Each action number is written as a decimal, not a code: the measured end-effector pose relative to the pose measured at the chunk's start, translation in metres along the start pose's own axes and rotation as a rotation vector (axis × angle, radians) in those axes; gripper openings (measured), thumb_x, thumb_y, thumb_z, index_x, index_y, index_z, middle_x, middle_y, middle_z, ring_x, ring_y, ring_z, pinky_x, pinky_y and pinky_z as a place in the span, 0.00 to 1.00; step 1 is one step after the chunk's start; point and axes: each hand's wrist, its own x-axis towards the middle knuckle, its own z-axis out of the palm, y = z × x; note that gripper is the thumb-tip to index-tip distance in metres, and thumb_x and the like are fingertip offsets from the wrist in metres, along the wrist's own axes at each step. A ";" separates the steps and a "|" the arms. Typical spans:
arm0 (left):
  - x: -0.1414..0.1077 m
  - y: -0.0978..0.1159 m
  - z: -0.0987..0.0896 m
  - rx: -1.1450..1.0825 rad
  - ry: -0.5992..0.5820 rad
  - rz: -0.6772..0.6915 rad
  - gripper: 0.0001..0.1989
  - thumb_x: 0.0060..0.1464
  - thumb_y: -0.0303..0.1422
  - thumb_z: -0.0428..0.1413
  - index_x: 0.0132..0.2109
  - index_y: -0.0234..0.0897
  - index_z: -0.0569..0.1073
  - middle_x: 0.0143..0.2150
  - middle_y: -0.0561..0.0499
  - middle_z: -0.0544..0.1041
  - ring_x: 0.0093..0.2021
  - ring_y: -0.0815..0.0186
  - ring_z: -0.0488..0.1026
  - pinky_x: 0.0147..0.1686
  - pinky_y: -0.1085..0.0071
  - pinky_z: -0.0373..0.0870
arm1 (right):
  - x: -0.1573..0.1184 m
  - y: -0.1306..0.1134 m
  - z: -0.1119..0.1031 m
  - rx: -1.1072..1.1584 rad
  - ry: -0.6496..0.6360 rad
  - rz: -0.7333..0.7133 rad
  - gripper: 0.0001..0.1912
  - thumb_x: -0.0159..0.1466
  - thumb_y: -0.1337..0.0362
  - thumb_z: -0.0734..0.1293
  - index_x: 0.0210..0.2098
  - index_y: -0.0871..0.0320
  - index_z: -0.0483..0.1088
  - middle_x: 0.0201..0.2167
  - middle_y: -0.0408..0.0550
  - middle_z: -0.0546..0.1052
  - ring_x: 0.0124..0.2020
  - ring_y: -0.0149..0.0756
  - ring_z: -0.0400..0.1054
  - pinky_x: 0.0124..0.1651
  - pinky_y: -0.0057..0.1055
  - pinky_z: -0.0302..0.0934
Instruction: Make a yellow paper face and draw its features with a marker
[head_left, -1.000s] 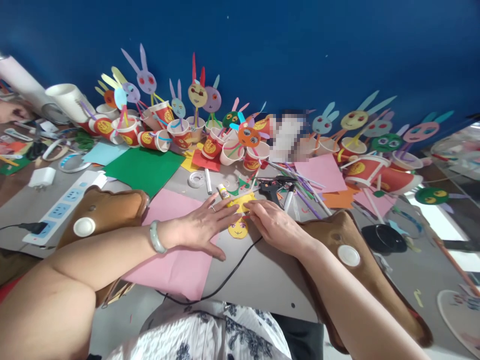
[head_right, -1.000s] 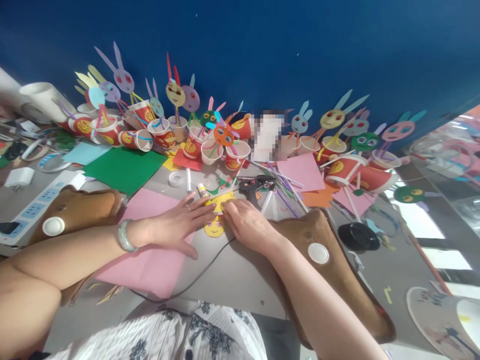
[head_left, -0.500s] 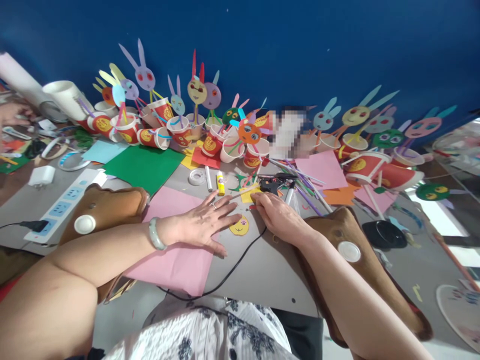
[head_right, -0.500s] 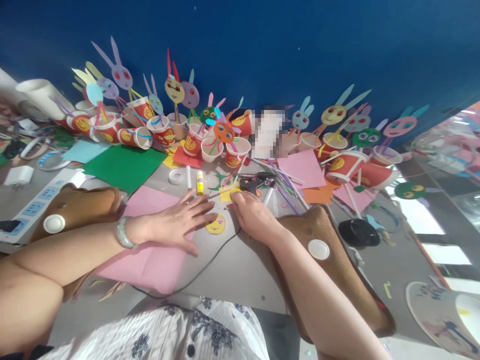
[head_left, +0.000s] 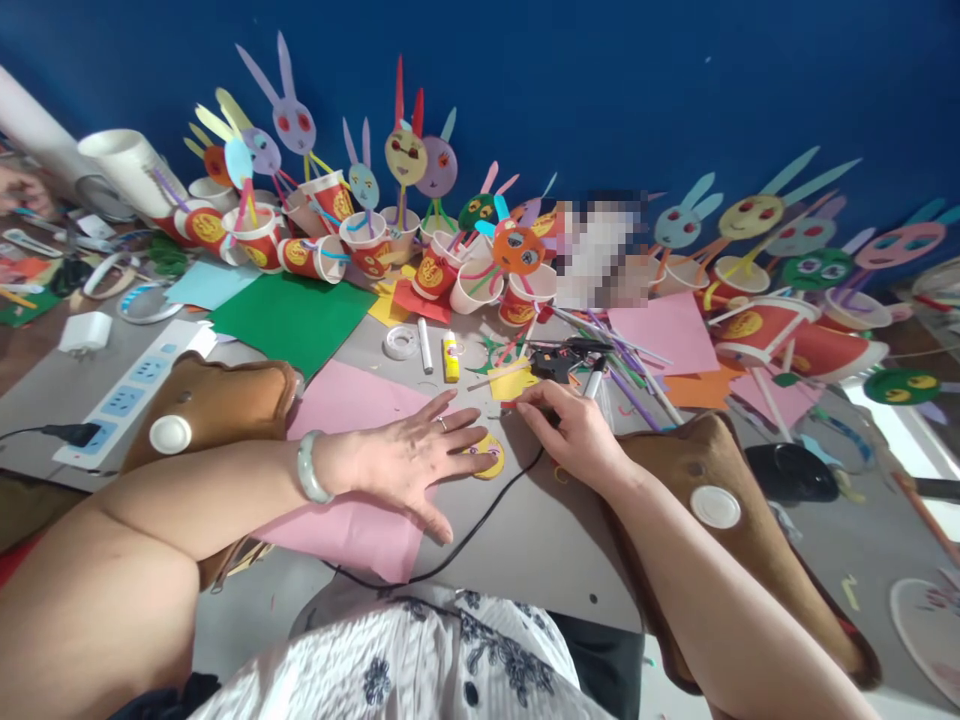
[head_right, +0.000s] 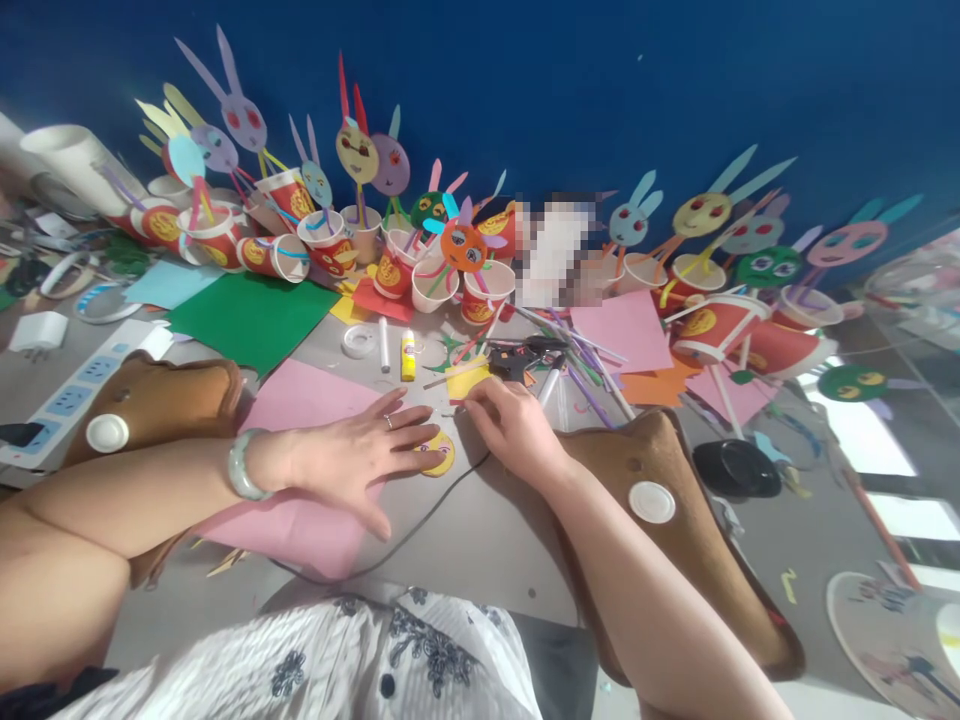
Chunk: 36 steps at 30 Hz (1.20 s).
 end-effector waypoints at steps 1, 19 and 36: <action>-0.001 0.002 -0.001 0.000 -0.001 0.004 0.50 0.52 0.67 0.58 0.71 0.39 0.63 0.68 0.38 0.69 0.71 0.41 0.60 0.74 0.36 0.43 | -0.001 -0.002 0.001 0.025 -0.010 0.014 0.09 0.71 0.59 0.62 0.36 0.54 0.70 0.35 0.49 0.81 0.37 0.42 0.72 0.44 0.37 0.64; 0.010 -0.004 -0.005 -0.060 0.206 -0.096 0.15 0.68 0.45 0.55 0.45 0.38 0.77 0.43 0.47 0.80 0.50 0.59 0.76 0.72 0.49 0.52 | -0.004 -0.006 0.022 0.279 -0.071 0.107 0.08 0.65 0.61 0.68 0.31 0.55 0.75 0.26 0.44 0.79 0.27 0.33 0.69 0.32 0.30 0.62; 0.031 -0.008 0.007 -0.290 0.323 -0.433 0.07 0.66 0.31 0.55 0.37 0.38 0.75 0.39 0.51 0.80 0.45 0.63 0.75 0.65 0.55 0.57 | -0.005 -0.015 0.028 0.413 -0.085 0.081 0.07 0.65 0.62 0.69 0.32 0.56 0.76 0.27 0.44 0.80 0.27 0.32 0.71 0.32 0.29 0.64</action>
